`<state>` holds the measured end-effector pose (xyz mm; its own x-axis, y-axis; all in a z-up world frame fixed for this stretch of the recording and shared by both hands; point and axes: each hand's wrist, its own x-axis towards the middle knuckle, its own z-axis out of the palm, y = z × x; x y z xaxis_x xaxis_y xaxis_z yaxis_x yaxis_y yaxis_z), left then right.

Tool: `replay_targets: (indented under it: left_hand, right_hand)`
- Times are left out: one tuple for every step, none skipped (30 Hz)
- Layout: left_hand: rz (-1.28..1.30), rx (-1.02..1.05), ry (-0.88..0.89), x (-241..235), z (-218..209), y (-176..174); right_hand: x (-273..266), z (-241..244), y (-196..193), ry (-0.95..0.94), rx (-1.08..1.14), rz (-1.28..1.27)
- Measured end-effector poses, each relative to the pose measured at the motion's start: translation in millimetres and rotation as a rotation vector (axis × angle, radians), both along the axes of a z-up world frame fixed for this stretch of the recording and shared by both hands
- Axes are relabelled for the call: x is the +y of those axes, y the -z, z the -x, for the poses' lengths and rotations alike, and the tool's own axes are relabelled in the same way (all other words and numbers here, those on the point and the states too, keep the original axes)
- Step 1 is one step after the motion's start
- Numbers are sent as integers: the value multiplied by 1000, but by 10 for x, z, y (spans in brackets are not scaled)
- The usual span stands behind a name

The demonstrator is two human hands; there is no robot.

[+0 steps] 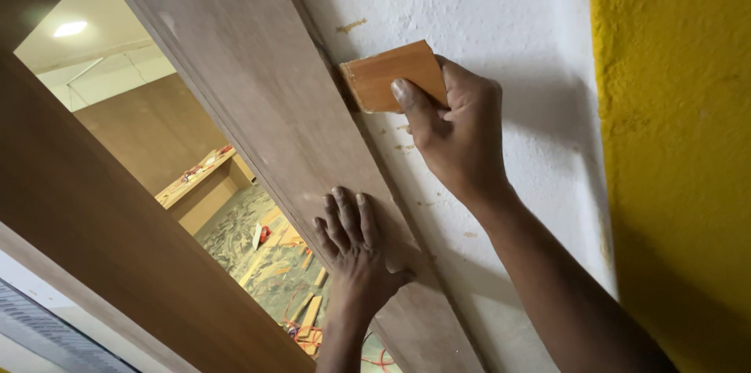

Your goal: The person applies a liquid finish to a wooden door frame using a small rectangular applicator. They repeatedly dip the applicator into a can of finish and rub it along the edge of the frame where it meets the wall.

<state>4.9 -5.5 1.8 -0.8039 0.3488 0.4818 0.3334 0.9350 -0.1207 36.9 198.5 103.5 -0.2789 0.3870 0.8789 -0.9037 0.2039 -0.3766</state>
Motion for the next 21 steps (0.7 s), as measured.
replay_targets:
  left_hand:
    - [5,-13,-15,4,0,-1]
    - [11,-15,-15,7,0,-2]
    - [17,-16,-14,11,2,-6]
    - [24,-17,-12,14,6,-11]
    - [26,-28,-18,12,6,-13]
    - [28,-39,-23,8,7,-15]
    - [30,-49,-29,5,10,-14]
    - [29,-49,-26,0,15,-12]
    - [26,-49,-24,-5,19,-8]
    - [24,-49,-22,-11,25,-2]
    - [11,-30,-8,-16,28,6]
    - [-1,-12,7,-18,33,15]
    - [-13,7,23,-18,42,19]
    - [-6,-4,13,-18,50,22]
    - [0,-14,1,-17,55,26]
    - [5,-24,-10,-18,58,29]
    - [8,-21,-9,-22,60,33]
    - [11,-18,-8,-27,60,35]
    - [14,-14,-5,-25,64,33]
    - [9,-11,-4,-24,63,32]
    - [7,-12,-1,-25,59,35]
  right_hand:
    - [14,-5,13,-12,14,-2]
    - [34,-5,17,-23,28,-4]
    - [62,-2,12,-22,21,-8]
    - [92,4,-3,-20,15,-13]
    - [114,13,-26,-19,7,-18]
    - [133,21,-54,-23,31,-6]
    - [140,32,-91,-27,55,5]
    - [141,40,-126,-32,79,16]
    - [128,45,-163,34,94,-11]
    - [110,45,-193,100,109,-39]
    - [85,39,-216,165,124,-66]
    - [57,29,-231,173,108,-78]
    - [34,15,-238,182,93,-90]
    - [8,-3,-235,192,77,-101]
    - [-12,-22,-227,183,85,-99]
    - [-30,-42,-206,174,93,-97]
    - [-40,-58,-182,165,101,-94]
    - [-45,-73,-149,151,109,-89]
    - [-37,-80,-128,140,118,-85]
    - [-24,-86,-107,128,127,-81]
    - [-8,-88,-86,131,103,-86]
